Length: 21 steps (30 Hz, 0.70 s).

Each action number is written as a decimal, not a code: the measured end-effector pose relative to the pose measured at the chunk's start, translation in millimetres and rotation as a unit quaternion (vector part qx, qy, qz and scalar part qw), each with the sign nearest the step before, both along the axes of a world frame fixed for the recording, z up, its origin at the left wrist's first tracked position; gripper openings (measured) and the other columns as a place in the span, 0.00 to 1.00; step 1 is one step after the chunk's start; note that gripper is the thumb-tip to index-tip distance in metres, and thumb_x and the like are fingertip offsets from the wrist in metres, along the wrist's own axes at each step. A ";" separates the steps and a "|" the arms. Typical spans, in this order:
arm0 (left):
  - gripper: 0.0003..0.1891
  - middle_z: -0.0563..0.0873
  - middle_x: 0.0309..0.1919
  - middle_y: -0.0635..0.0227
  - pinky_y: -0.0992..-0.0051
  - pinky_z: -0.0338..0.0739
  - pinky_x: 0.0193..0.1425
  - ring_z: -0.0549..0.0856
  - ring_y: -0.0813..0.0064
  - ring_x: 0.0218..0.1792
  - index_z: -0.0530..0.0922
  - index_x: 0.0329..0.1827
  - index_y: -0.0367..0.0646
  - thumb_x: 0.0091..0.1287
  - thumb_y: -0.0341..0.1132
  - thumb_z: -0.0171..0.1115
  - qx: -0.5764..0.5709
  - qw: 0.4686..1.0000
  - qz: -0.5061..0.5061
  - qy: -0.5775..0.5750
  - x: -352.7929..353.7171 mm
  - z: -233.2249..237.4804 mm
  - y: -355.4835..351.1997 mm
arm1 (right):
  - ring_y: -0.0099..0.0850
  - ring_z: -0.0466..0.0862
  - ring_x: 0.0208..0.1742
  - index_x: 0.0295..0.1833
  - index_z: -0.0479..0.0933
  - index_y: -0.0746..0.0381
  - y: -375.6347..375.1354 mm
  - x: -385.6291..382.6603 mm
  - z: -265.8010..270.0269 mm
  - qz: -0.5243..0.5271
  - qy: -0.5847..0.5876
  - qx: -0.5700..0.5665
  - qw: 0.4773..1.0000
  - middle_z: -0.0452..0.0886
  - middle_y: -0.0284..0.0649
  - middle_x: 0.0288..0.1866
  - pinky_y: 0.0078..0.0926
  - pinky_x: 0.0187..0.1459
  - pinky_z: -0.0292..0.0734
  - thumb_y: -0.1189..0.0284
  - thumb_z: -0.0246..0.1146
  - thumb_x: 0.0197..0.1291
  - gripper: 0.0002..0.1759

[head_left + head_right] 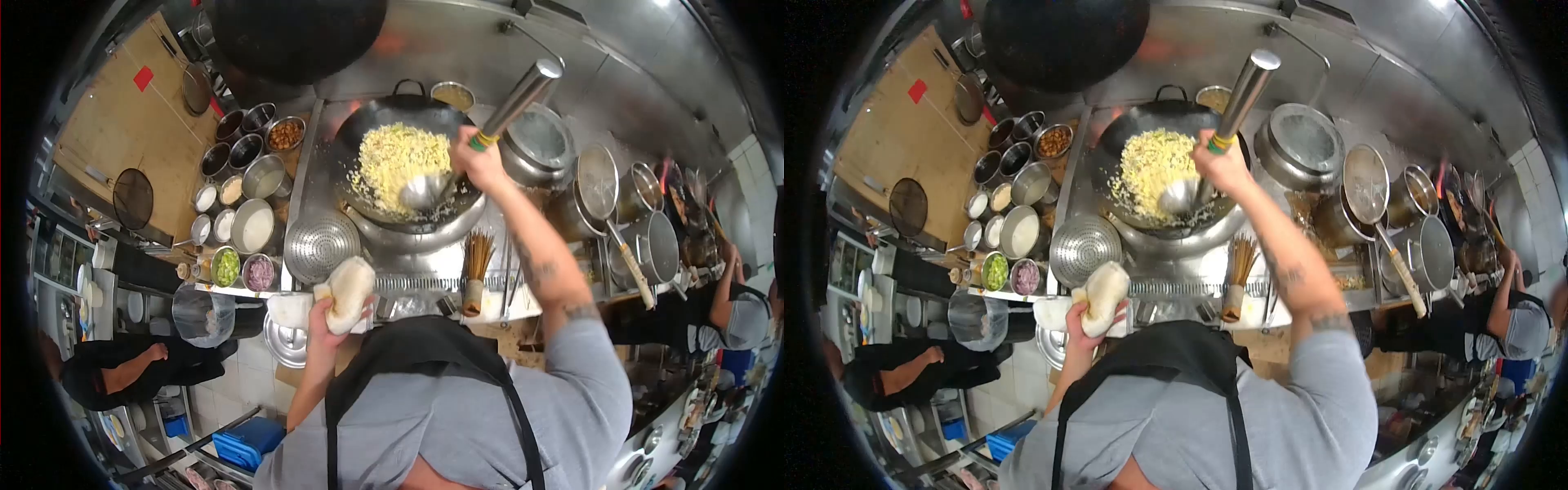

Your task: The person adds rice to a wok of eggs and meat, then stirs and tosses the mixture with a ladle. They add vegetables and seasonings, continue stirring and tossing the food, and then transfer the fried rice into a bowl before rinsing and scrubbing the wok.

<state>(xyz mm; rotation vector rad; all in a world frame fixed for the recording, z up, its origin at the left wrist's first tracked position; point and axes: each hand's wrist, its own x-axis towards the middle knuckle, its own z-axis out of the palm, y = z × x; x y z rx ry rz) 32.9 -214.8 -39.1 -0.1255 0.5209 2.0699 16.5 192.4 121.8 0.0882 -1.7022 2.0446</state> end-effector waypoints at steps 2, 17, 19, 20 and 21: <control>0.35 0.72 0.64 0.46 0.49 0.68 0.69 0.73 0.44 0.64 0.60 0.71 0.38 0.58 0.34 0.55 -0.027 0.997 0.034 -0.065 -0.7 -22.9 1.8 | 0.22 0.69 0.15 0.21 0.65 0.57 23.9 -27.7 6.9 -0.105 -0.028 0.066 0.992 0.69 0.30 0.15 0.24 0.18 0.63 0.78 0.61 0.52 0.13; 0.26 0.79 0.57 0.52 0.57 0.76 0.64 0.80 0.53 0.57 0.69 0.62 0.37 0.59 0.34 0.55 -0.115 0.975 0.147 -0.118 10.3 -51.7 -14.2 | 0.21 0.72 0.19 0.22 0.70 0.59 -48.2 -32.1 -14.8 -0.019 0.011 0.174 0.984 0.72 0.27 0.18 0.22 0.21 0.66 0.79 0.61 0.53 0.09; 0.25 0.80 0.54 0.52 0.57 0.77 0.62 0.81 0.53 0.56 0.69 0.62 0.37 0.60 0.34 0.55 -0.129 0.975 0.149 -0.105 7.4 -66.9 -18.3 | 0.20 0.72 0.20 0.22 0.71 0.58 -9.2 -44.3 5.0 -0.060 -0.065 0.105 0.990 0.72 0.28 0.18 0.24 0.21 0.66 0.78 0.62 0.53 0.10; 0.25 0.81 0.53 0.52 0.58 0.78 0.60 0.81 0.53 0.55 0.69 0.61 0.37 0.60 0.35 0.55 -0.136 0.974 0.150 -0.098 8.6 -64.0 -18.4 | 0.20 0.71 0.18 0.23 0.73 0.60 19.9 -61.6 4.7 -0.144 -0.025 0.055 0.988 0.74 0.29 0.18 0.24 0.20 0.64 0.76 0.62 0.54 0.09; 0.24 0.81 0.52 0.53 0.58 0.79 0.59 0.82 0.54 0.54 0.69 0.61 0.37 0.60 0.35 0.55 -0.142 0.974 0.152 -0.090 7.3 -60.0 -17.6 | 0.20 0.70 0.17 0.22 0.73 0.62 23.1 -45.2 38.8 -0.217 -0.049 0.089 0.971 0.74 0.30 0.18 0.24 0.20 0.63 0.75 0.62 0.53 0.09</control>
